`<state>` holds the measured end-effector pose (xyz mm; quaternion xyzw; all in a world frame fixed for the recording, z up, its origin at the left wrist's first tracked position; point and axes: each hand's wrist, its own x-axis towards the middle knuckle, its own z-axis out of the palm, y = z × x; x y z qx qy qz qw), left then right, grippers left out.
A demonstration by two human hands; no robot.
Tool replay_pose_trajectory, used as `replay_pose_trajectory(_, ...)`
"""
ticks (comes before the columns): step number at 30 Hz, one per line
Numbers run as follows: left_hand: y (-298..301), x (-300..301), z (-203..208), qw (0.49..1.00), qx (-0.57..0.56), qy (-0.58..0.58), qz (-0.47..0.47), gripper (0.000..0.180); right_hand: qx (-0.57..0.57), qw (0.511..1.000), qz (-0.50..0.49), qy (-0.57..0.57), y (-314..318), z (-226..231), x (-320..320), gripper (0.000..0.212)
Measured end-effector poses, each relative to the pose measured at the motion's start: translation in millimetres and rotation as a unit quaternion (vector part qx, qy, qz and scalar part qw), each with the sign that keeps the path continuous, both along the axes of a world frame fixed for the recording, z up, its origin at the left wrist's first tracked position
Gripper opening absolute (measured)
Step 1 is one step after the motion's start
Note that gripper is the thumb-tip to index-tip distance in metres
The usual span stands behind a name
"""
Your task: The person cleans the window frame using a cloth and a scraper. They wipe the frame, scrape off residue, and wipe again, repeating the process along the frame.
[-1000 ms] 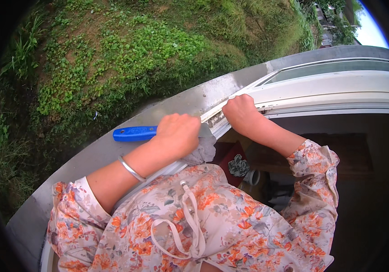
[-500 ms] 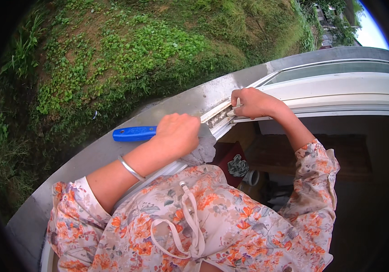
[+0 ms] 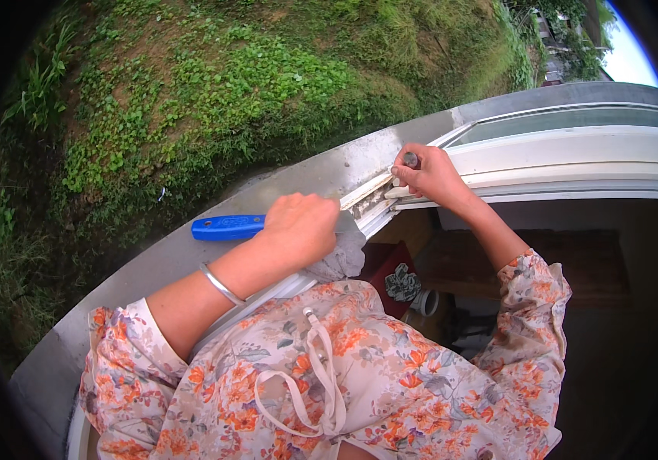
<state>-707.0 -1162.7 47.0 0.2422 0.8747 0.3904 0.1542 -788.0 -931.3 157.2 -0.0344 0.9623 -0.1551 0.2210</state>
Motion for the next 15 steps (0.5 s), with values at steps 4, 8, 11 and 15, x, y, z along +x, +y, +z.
replay_pose_trajectory(4, 0, 1, -1, 1.000, 0.001, 0.002, 0.000, 0.014, 0.116, 0.963, 0.209, 0.121, -2, -2, 12, 0.014)
replay_pose_trajectory(8, 0, 1, -2, 1.000, -0.005, 0.000, 0.001, 0.014, 0.159, 0.925, 0.283, 0.198, 2, -6, 26, 0.013)
replay_pose_trajectory(11, -1, 1, -1, 1.000, -0.001, -0.001, 0.000, 0.014, 0.157, 0.902, 0.327, 0.237, 0, -5, 38, 0.009)
replay_pose_trajectory(15, -2, 0, 1, 1.000, -0.003, -0.002, -0.004, 0.014, 0.219, 0.831, 0.425, 0.285, 13, -24, 39, 0.006)
